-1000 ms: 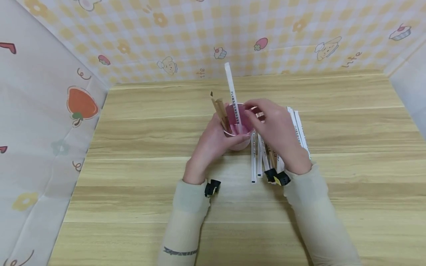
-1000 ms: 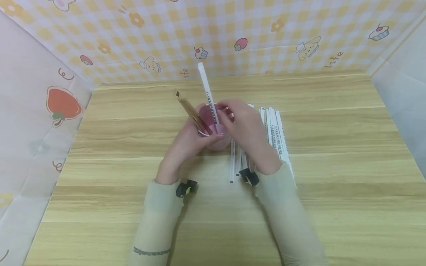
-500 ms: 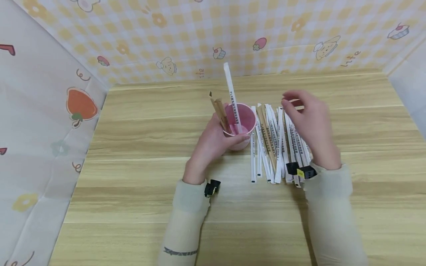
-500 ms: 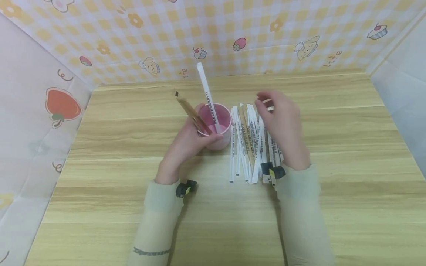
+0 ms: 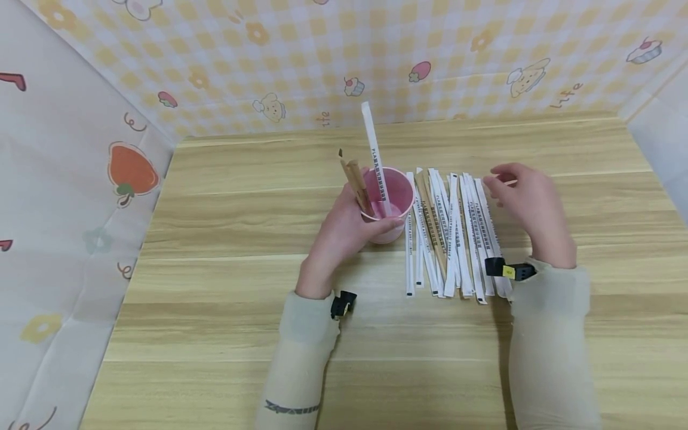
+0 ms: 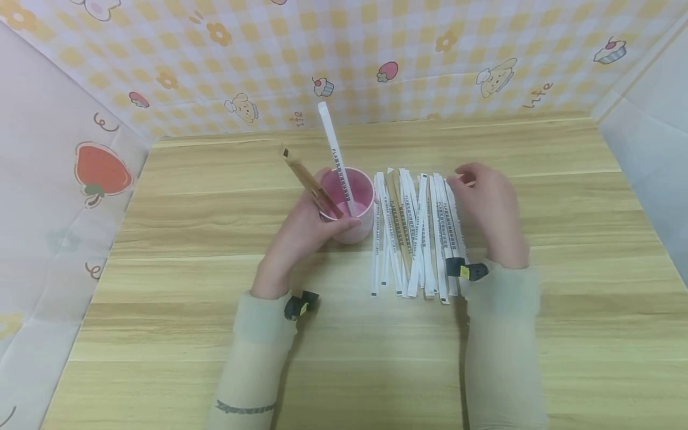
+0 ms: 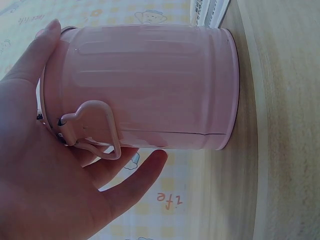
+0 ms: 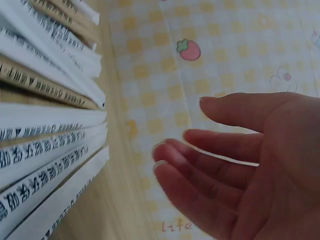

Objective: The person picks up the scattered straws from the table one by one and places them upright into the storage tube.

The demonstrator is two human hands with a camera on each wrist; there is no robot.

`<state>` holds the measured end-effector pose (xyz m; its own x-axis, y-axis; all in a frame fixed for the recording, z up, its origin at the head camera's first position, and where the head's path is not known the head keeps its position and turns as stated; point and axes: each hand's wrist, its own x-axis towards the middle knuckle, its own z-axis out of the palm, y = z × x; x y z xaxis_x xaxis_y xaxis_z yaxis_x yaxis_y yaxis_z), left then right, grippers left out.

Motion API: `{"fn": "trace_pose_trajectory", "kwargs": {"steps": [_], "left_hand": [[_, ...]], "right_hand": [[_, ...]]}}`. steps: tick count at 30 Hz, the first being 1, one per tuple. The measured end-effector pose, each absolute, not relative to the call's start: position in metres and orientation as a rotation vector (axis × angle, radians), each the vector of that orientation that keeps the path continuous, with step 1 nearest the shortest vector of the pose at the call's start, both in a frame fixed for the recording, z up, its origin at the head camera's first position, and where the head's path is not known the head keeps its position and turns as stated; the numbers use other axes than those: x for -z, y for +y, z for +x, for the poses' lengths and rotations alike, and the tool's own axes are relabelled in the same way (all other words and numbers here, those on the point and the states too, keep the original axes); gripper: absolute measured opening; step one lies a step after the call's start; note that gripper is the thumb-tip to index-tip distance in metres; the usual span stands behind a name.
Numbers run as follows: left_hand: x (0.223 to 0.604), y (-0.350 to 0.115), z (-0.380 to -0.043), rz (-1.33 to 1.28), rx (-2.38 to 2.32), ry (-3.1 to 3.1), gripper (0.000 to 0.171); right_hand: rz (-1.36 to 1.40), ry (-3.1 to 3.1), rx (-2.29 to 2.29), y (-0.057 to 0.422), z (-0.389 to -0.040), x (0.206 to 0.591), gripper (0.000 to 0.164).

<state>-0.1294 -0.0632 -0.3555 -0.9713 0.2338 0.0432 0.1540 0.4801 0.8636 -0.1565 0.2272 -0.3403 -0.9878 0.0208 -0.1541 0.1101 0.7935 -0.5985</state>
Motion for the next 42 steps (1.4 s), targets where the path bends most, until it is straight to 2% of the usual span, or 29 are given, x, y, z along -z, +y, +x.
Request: {"fn": "trace_pose_trajectory", "kwargs": {"steps": [5, 19, 27, 36, 42], "left_hand": [[0.356, -0.063, -0.129, 0.343, -1.517, 2.639, 0.088], [0.355, -0.061, -0.129, 0.378, -1.522, 2.637, 0.084], [0.354, -0.061, -0.128, 0.378, -1.534, 2.623, 0.084], [0.355, -0.062, -0.129, 0.358, -1.505, 2.641, 0.090], [0.357, -0.063, -0.130, 0.345, -1.505, 2.643, 0.091]], "right_hand": [[0.170, 2.724, 0.857, 0.236, -0.157, 0.354, 0.066], [0.227, 2.556, 0.860, 0.244, -0.158, 0.376, 0.044], [0.228, 2.558, 0.821, 0.242, -0.158, 0.380, 0.037], [0.204, 2.548, 0.813, 0.243, -0.159, 0.376, 0.043], [0.186, 2.623, 0.787, 0.242, -0.159, 0.371, 0.040]]}}
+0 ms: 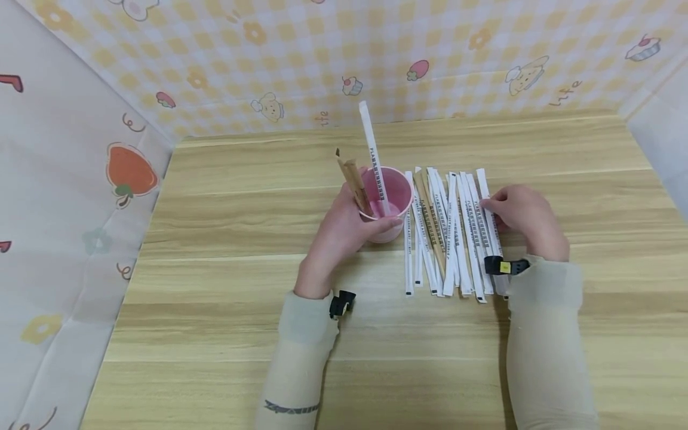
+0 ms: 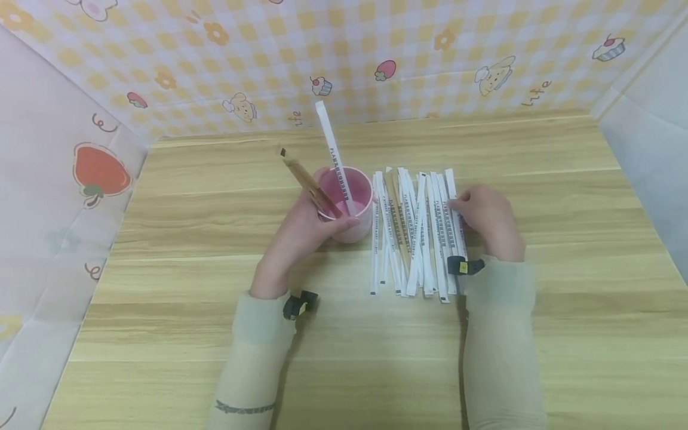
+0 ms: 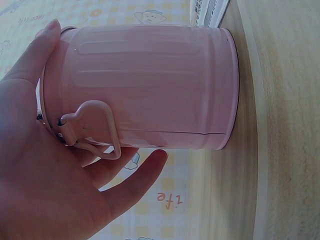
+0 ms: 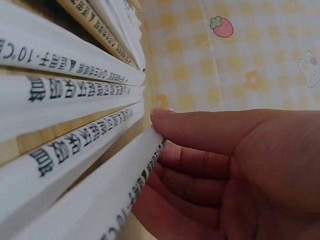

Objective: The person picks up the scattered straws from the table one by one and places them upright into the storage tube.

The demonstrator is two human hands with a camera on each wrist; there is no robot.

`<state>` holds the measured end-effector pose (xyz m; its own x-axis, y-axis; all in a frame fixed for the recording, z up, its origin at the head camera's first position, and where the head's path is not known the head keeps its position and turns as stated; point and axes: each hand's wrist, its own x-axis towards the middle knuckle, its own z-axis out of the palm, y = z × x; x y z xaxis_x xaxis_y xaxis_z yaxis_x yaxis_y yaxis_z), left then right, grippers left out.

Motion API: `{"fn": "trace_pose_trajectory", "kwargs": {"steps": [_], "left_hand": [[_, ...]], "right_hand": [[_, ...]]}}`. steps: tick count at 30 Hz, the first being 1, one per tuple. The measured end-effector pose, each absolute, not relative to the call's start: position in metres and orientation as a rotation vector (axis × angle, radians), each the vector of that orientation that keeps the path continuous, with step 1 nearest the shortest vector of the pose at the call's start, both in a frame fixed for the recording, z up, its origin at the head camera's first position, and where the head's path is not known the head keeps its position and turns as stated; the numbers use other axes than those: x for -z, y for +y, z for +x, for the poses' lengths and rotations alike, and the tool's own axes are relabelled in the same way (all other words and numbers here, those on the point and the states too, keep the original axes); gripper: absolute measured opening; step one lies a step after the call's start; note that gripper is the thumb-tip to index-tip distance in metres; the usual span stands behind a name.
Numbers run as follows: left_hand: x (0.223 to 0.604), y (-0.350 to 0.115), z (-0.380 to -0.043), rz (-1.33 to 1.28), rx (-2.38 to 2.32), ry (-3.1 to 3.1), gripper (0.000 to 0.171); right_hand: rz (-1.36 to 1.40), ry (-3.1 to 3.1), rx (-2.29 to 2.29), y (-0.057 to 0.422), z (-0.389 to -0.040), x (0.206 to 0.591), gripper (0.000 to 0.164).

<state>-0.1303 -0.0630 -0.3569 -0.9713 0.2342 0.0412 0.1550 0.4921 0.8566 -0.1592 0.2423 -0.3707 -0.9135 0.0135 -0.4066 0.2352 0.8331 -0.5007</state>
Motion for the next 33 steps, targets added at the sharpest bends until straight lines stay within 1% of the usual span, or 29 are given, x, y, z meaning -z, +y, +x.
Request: {"fn": "trace_pose_trajectory", "kwargs": {"steps": [9, 14, 19, 23, 26, 29, 33], "left_hand": [[0.355, -0.064, -0.131, 0.367, -1.512, 2.643, 0.089], [0.355, -0.064, -0.131, 0.347, -1.510, 2.643, 0.092], [0.355, -0.064, -0.131, 0.334, -1.512, 2.641, 0.094], [0.355, -0.064, -0.131, 0.327, -1.503, 2.643, 0.094], [0.355, -0.063, -0.130, 0.305, -1.495, 2.638, 0.096], [0.355, -0.063, -0.130, 0.292, -1.498, 2.629, 0.097], [0.355, -0.063, -0.130, 0.315, -1.503, 2.633, 0.094]], "right_hand": [[0.145, 2.799, 0.860, 0.232, -0.157, 0.348, 0.043], [0.086, 2.948, 0.906, 0.222, -0.154, 0.331, 0.041], [0.089, 3.081, 1.044, 0.209, -0.146, 0.311, 0.040], [0.061, 3.211, 1.226, 0.197, -0.138, 0.297, 0.036], [-0.020, 3.293, 1.455, 0.187, -0.132, 0.288, 0.028], [-0.114, 3.300, 1.678, 0.177, -0.126, 0.279, 0.023], [-0.188, 3.246, 1.885, 0.162, -0.115, 0.266, 0.021]]}}
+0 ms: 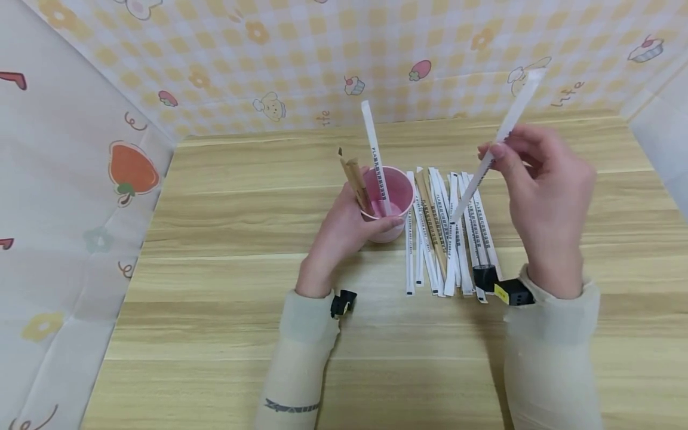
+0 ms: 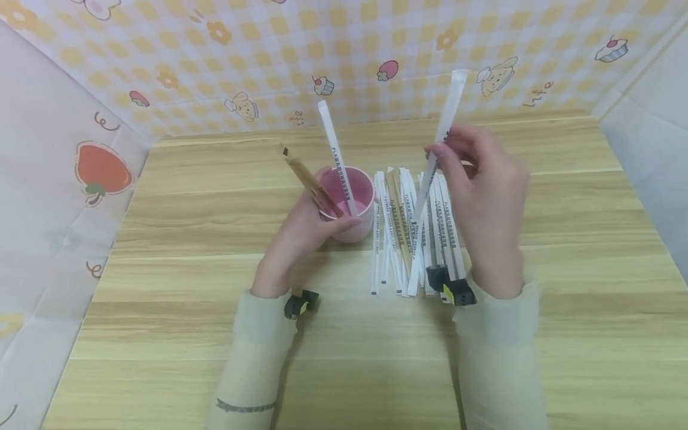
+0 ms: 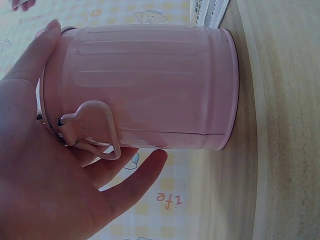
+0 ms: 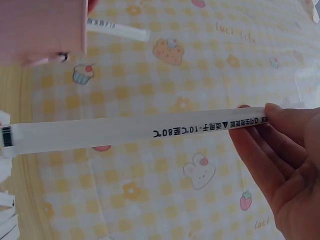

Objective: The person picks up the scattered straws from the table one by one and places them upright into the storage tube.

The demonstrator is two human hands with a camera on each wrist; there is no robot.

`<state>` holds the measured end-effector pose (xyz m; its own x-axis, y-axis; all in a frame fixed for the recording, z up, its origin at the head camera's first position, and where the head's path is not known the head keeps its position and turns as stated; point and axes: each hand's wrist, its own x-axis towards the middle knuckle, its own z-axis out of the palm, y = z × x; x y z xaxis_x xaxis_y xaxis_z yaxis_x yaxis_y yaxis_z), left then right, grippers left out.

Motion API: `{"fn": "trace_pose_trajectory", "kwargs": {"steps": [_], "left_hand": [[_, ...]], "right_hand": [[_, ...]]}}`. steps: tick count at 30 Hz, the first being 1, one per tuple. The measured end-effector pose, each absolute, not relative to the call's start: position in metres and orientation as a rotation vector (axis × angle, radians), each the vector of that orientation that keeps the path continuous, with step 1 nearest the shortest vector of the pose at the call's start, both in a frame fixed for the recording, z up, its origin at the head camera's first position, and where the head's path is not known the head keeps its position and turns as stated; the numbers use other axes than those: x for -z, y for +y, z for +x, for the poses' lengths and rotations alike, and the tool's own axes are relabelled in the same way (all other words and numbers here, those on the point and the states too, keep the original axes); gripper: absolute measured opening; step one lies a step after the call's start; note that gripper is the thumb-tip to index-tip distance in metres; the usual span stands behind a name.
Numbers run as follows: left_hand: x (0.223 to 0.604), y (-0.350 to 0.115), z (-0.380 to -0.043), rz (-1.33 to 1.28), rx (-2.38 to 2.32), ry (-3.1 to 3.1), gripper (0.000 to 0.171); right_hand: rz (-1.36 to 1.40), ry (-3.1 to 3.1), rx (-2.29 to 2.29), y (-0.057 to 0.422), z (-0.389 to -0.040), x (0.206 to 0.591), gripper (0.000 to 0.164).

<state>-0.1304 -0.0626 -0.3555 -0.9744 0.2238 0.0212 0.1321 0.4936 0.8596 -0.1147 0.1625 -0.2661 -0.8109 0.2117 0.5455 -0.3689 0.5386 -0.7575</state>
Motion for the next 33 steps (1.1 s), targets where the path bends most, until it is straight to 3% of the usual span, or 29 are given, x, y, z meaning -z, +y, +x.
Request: {"fn": "trace_pose_trajectory", "kwargs": {"steps": [10, 18, 25, 33], "left_hand": [[0.355, -0.064, -0.130, 0.363, -1.511, 2.644, 0.090], [0.354, -0.064, -0.130, 0.362, -1.517, 2.641, 0.090], [0.354, -0.064, -0.130, 0.409, -1.538, 2.610, 0.077], [0.353, -0.065, -0.130, 0.432, -1.547, 2.622, 0.075]], "right_hand": [[0.299, -1.848, -1.435, 0.129, -0.097, 0.246, 0.017], [0.414, -1.764, -1.514, 0.118, -0.094, 0.249, 0.015], [0.477, -1.712, -1.551, 0.113, -0.092, 0.252, 0.015], [0.692, -1.931, -1.391, 0.095, -0.095, 0.267, 0.020]]}}
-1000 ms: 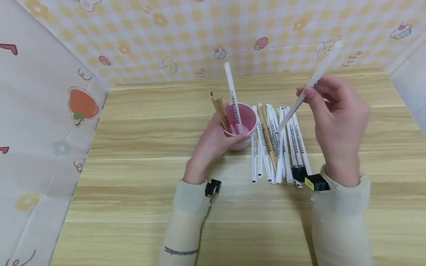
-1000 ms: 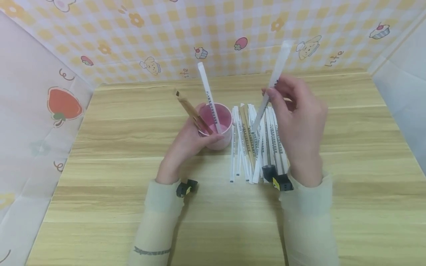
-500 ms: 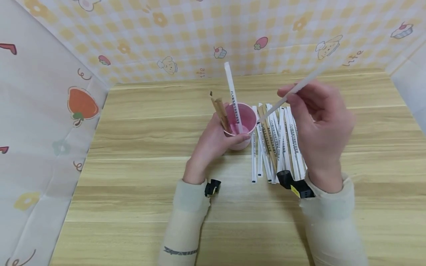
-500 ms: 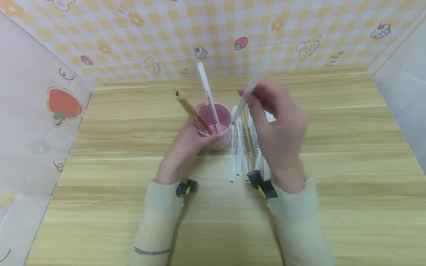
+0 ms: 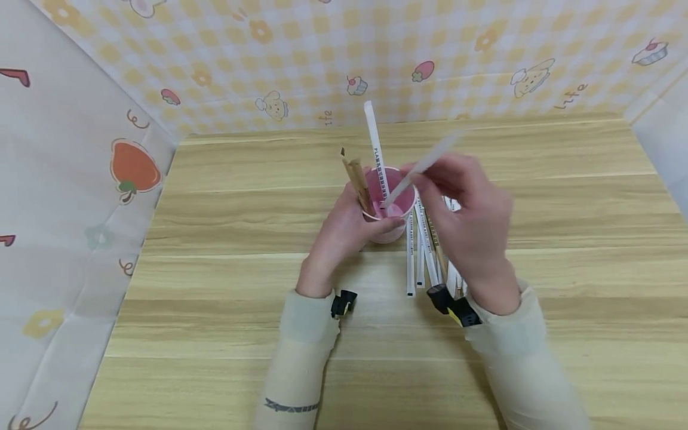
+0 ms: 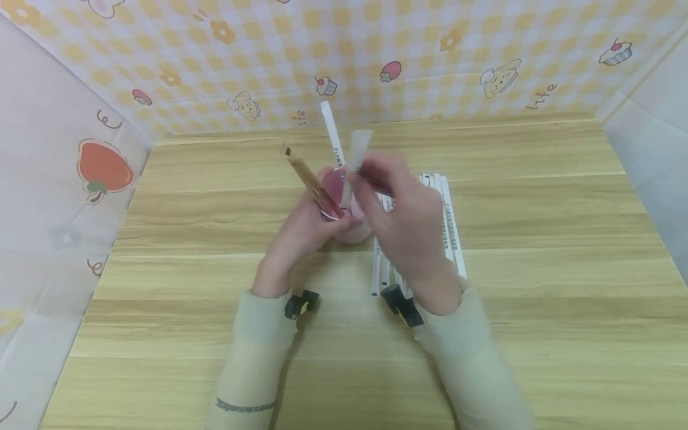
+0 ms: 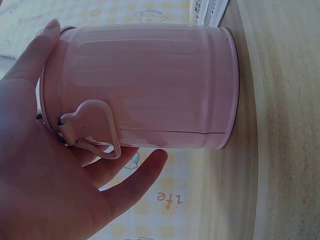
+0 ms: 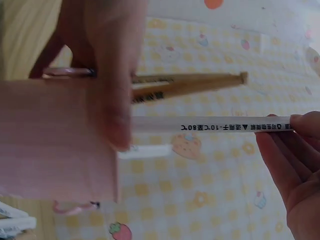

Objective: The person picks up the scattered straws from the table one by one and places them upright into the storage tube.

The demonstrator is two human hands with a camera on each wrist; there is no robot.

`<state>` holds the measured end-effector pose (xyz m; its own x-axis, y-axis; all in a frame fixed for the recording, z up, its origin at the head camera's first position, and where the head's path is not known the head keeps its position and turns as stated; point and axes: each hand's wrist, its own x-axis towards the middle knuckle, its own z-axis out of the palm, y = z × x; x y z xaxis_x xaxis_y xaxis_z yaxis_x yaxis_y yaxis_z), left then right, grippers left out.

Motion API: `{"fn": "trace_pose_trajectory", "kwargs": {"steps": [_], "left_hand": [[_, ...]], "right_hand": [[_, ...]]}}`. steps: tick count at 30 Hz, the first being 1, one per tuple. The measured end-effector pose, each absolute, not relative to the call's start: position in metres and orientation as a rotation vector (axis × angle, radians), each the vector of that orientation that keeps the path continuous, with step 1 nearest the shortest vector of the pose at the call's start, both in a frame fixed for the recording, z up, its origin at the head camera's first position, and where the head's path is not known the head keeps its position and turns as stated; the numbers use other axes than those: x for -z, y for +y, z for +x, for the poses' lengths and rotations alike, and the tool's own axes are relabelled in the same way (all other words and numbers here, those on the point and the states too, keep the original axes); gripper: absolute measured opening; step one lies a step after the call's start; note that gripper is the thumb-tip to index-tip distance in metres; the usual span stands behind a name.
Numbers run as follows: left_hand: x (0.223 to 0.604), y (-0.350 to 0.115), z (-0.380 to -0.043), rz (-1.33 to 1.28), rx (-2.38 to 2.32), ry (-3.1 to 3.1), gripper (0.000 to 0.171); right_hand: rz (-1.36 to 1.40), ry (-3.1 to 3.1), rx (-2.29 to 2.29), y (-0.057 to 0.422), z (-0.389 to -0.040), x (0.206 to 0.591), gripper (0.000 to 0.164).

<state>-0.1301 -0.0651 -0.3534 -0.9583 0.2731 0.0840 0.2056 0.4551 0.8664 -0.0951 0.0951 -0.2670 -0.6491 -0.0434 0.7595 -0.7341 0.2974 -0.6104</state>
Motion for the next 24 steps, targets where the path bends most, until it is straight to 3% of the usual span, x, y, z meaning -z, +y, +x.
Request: {"fn": "trace_pose_trajectory", "kwargs": {"steps": [10, 17, 24], "left_hand": [[0.354, -0.065, -0.136, 0.547, -1.482, 2.687, 0.053], [0.355, -0.065, -0.135, 0.492, -1.356, 2.751, 0.039], [0.354, -0.066, -0.133, 0.536, -1.289, 2.805, 0.054]], "right_hand": [[0.819, -2.205, -1.236, 0.079, -0.101, 0.293, 0.021], [0.815, -2.326, -1.247, 0.073, -0.105, 0.302, 0.016], [0.862, -2.399, -1.115, 0.071, -0.108, 0.309, 0.015]]}}
